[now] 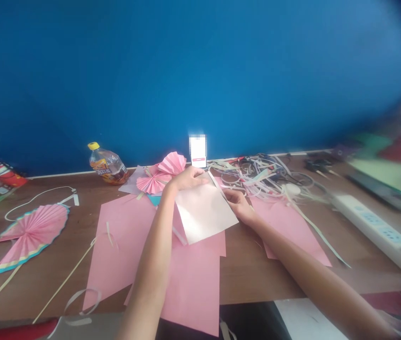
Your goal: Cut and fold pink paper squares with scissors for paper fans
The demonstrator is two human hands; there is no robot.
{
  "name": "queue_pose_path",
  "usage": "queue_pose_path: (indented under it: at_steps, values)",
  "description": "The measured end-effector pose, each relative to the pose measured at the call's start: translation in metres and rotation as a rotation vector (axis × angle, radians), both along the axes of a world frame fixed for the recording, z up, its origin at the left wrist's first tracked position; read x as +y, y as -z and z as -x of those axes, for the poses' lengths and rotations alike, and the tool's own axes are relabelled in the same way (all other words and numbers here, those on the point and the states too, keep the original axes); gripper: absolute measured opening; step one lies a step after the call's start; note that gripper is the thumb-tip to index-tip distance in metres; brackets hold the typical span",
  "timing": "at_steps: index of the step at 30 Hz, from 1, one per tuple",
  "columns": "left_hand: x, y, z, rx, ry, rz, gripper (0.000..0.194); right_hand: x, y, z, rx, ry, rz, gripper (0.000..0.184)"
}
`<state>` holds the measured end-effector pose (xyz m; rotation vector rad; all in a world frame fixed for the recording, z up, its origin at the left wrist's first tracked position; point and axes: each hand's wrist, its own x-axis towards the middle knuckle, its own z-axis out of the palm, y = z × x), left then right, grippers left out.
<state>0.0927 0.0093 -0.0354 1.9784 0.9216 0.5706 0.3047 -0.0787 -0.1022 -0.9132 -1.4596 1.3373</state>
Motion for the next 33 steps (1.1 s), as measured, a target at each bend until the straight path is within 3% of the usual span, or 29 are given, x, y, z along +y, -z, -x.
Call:
queue_pose_path:
  at_steps: [9, 19, 33]
  values:
    - [-0.0004, -0.0066, -0.0001, 0.018, 0.021, -0.039, 0.03, -0.0001, -0.0045, -0.002, -0.046, -0.004, -0.008, 0.051]
    - [0.0036, -0.0036, 0.0027, 0.039, 0.04, -0.014, 0.03, -0.0015, -0.0043, 0.0014, -0.081, 0.038, -0.045, 0.049]
    - [0.0023, -0.0053, 0.0044, 0.063, 0.055, -0.015, 0.033, 0.001, 0.003, 0.0005, -0.131, 0.058, -0.106, 0.052]
